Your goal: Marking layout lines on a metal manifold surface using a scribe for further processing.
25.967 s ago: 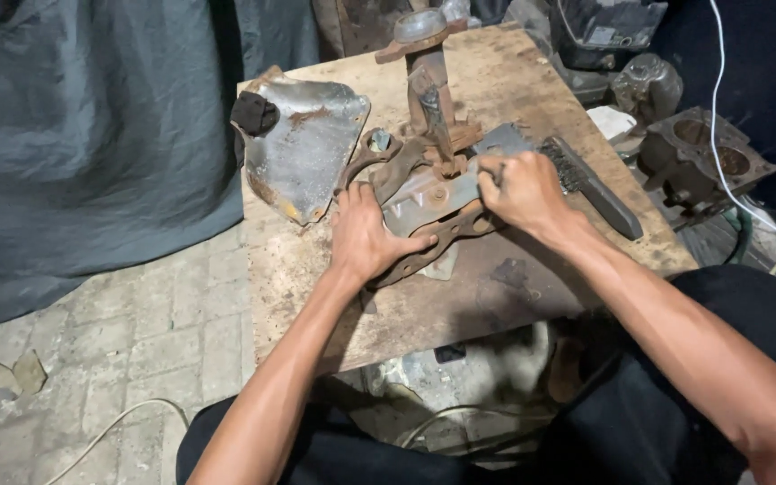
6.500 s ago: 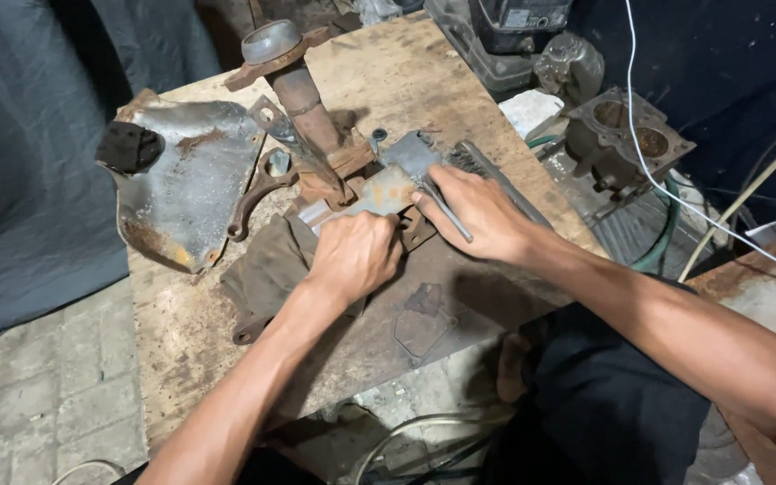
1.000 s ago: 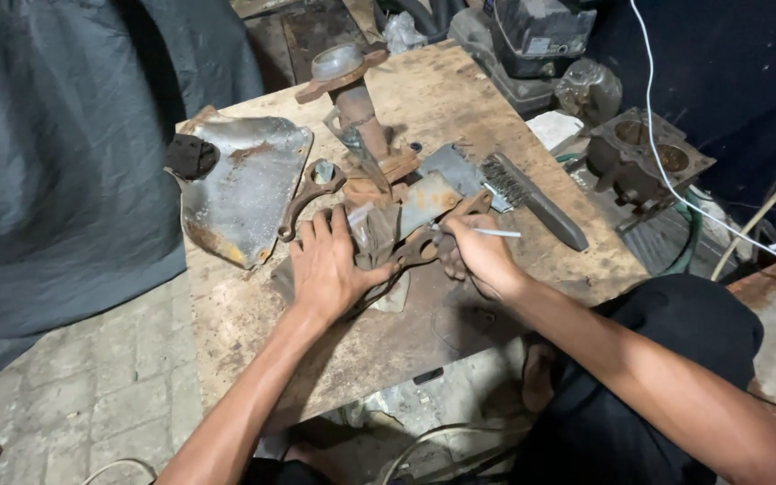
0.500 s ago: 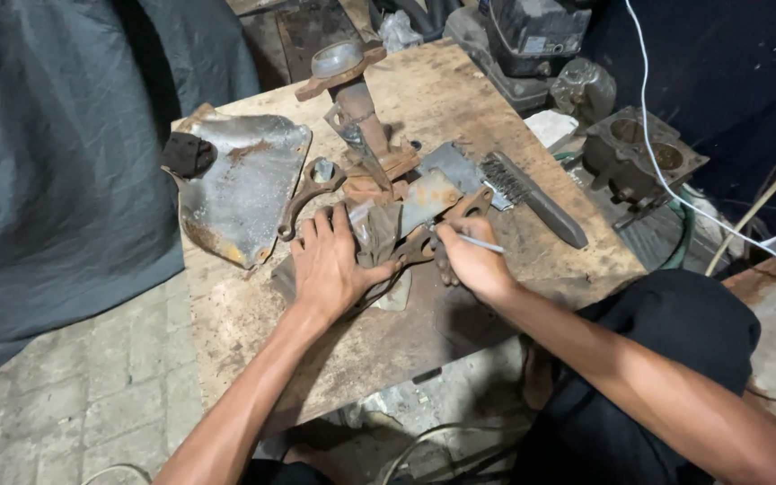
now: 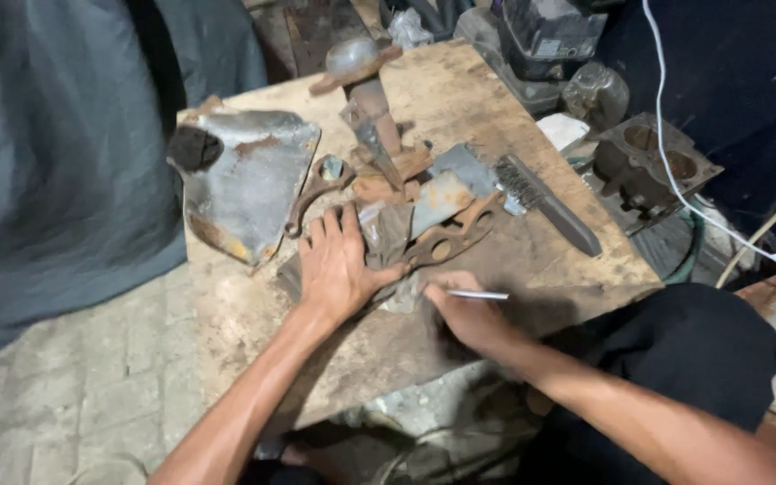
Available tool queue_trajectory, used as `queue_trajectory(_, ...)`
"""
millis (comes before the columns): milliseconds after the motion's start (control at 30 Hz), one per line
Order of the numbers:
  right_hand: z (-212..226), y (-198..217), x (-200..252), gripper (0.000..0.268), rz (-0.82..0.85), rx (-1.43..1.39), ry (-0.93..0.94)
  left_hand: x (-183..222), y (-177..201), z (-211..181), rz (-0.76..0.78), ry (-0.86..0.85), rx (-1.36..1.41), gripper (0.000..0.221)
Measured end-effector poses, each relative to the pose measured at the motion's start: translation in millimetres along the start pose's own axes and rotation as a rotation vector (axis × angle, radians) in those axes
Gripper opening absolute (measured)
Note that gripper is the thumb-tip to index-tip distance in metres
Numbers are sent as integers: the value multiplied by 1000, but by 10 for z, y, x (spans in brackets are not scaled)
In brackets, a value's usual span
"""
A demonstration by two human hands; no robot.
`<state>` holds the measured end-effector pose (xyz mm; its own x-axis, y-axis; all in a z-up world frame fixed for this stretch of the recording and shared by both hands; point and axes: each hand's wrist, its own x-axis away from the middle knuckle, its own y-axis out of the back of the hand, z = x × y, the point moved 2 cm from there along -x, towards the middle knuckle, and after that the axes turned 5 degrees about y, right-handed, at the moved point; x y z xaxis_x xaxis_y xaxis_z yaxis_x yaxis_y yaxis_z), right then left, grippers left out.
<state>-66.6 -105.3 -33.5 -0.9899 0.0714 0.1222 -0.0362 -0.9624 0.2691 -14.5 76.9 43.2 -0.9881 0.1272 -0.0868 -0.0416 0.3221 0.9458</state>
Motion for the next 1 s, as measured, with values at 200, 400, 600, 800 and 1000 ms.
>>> queue_trajectory(200, -73, 153, -152, 19, -170, 73, -9, 58, 75, -33, 26, -29, 2, 119)
queue_trajectory(400, -86, 747, -782, 24, -122, 245, 153, 34, 30, -3, -12, -47, -32, 118)
queue_trajectory(600, 330, 445, -373, 20, -213, 323, 291, -16, -134, 60, -46, -32, -46, 119)
queue_trajectory(800, 429, 326, -262, 26, -186, 377, 502, 25, -99, 24, -66, -16, -51, 117)
queue_trajectory(1000, 351, 253, -353, 29, -184, -22, 113, 61, -39, -19, -64, -27, -58, 118)
